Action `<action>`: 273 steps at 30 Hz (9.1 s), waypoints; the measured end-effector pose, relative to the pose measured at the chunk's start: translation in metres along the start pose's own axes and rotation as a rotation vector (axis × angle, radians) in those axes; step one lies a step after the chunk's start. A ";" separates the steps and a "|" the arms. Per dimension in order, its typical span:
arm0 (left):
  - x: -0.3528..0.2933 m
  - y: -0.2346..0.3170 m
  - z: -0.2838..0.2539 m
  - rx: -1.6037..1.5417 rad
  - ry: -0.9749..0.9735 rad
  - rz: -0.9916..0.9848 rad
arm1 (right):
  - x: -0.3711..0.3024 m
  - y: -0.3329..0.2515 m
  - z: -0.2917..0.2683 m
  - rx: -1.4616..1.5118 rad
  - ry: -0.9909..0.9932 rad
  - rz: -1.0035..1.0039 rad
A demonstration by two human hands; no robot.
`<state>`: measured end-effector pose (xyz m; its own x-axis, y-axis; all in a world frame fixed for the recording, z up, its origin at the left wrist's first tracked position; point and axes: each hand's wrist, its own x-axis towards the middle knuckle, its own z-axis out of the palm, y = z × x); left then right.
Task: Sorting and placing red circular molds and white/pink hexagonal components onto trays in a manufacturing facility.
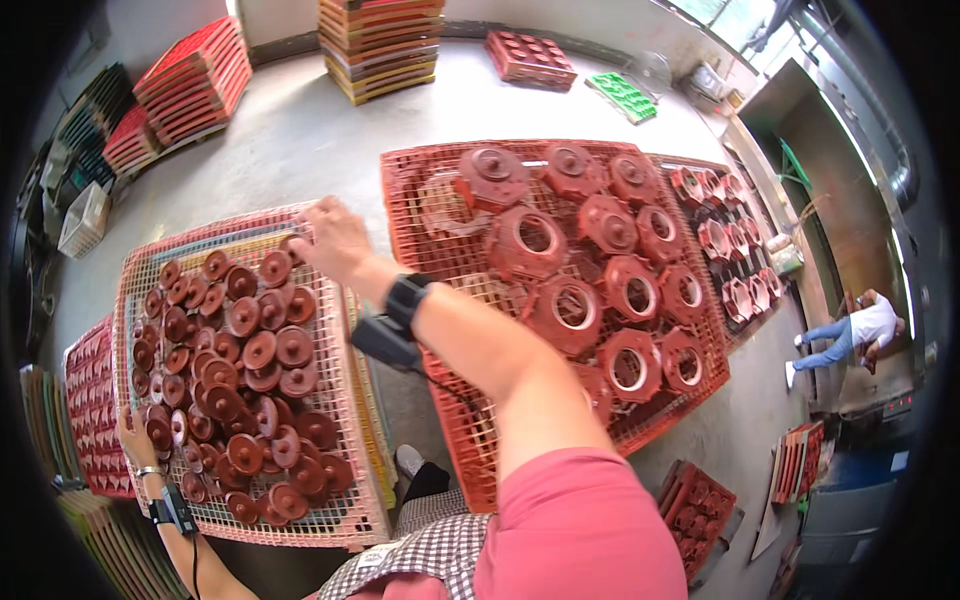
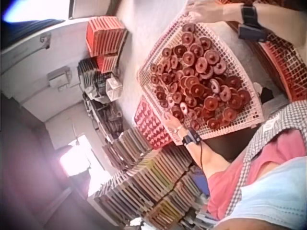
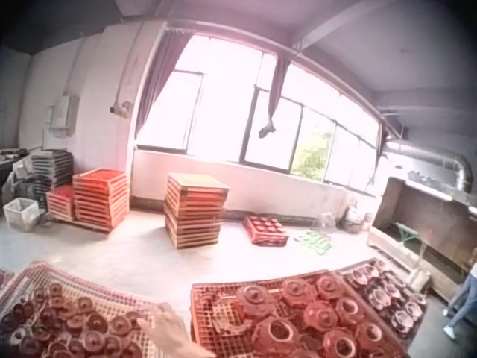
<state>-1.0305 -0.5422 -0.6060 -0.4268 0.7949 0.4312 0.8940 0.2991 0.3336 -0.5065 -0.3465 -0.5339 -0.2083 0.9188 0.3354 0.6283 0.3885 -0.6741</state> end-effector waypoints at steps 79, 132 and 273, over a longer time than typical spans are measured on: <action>-0.237 0.547 -0.008 -1.862 -0.707 -0.819 | -0.017 0.284 -0.307 -0.606 0.004 0.273; -0.023 0.066 0.000 -0.227 -0.023 -0.009 | 0.004 0.055 -0.057 -0.409 0.268 -0.099; -0.348 0.624 -0.069 -0.325 -0.567 0.751 | -0.551 0.173 -0.459 -0.621 0.580 0.486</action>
<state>-0.3337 -0.6686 -0.4903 0.4383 0.8788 0.1885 0.7888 -0.4766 0.3880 0.0607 -0.8181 -0.5333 0.4747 0.7269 0.4962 0.8653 -0.2823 -0.4142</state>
